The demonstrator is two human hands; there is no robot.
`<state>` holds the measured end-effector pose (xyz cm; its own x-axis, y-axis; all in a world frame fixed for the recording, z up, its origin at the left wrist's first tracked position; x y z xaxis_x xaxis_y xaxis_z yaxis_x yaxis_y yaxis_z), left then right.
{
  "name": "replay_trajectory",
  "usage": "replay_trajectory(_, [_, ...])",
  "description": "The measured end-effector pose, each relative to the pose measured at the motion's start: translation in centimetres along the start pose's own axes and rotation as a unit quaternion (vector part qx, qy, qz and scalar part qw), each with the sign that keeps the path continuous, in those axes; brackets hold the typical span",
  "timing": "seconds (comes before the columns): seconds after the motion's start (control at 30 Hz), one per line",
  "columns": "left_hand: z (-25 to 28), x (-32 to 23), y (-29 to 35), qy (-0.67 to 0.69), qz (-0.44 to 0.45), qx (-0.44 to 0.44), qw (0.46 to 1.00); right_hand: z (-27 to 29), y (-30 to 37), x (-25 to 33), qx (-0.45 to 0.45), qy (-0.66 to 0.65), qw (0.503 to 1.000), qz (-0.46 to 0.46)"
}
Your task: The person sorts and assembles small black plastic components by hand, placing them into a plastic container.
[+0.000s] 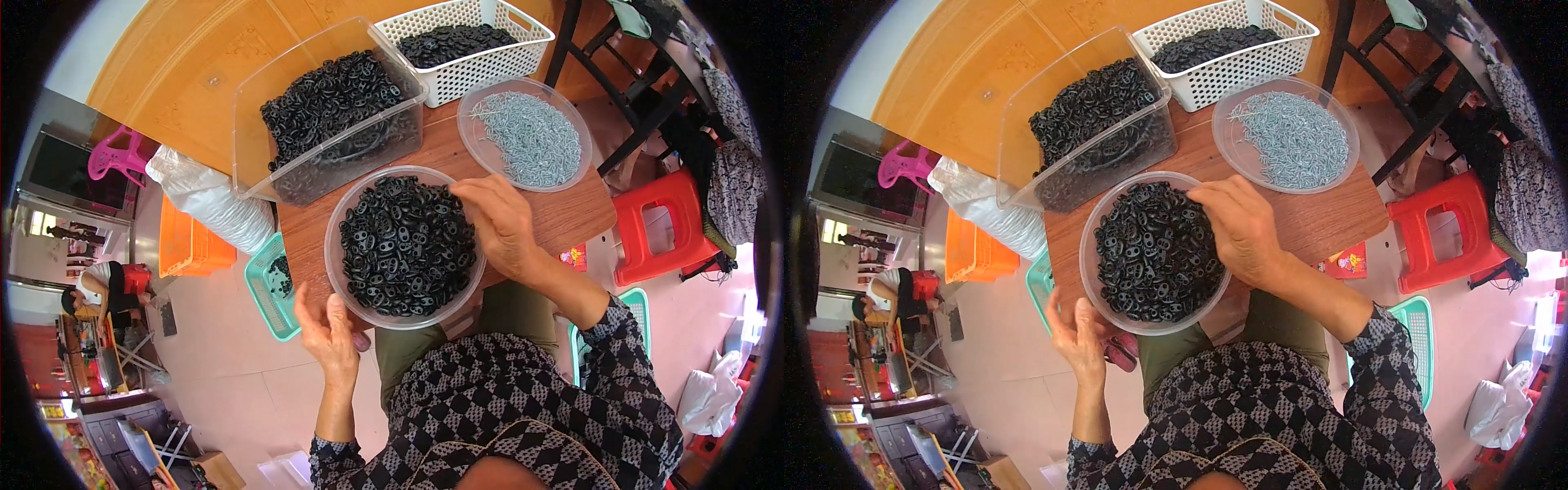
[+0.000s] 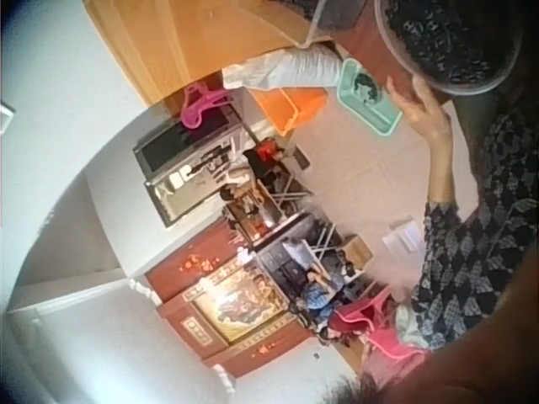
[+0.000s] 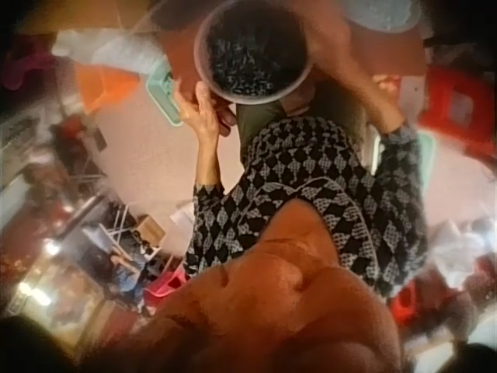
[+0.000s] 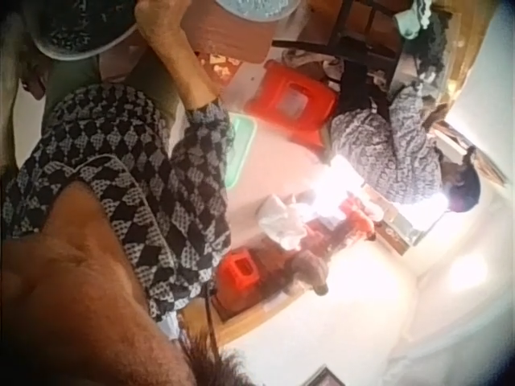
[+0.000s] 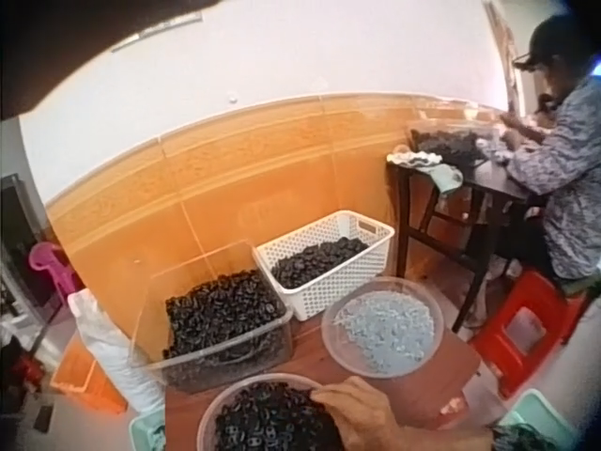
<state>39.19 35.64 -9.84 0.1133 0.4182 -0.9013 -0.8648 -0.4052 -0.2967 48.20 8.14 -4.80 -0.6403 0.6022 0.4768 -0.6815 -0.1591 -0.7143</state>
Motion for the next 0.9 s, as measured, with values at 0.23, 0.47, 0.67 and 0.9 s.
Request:
replay_trajectory(0.23, [-3.1,2.1,-0.6,0.182,0.212,0.055,0.959,1.0,1.9,-1.3,0.019,0.02,0.999,-0.039])
replay_trajectory(0.47, [-4.5,4.2,-4.3,0.161,0.16,0.079,0.971,0.9,2.2,-1.8,0.024,0.025,0.998,-0.051])
replay_trajectory(0.67, [-4.9,4.6,-5.2,0.137,0.166,0.09,0.972,0.4,2.9,-2.2,0.057,0.035,0.996,-0.067])
replay_trajectory(0.9, [-3.0,-0.1,-4.3,-0.154,-0.191,-0.007,0.969,0.6,3.4,-1.4,0.053,0.035,0.996,-0.061])
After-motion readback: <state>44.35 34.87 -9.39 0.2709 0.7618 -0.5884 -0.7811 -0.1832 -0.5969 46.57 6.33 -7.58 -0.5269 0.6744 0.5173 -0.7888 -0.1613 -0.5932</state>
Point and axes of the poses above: each hand's wrist, its own y-axis away from the middle knuckle, its own z-axis out of the back of the hand, x = y × z, the point moved 6 cm from there along -y, towards the middle knuckle, and after that the axes turned 7 degrees about y, right-handed, at the moved point
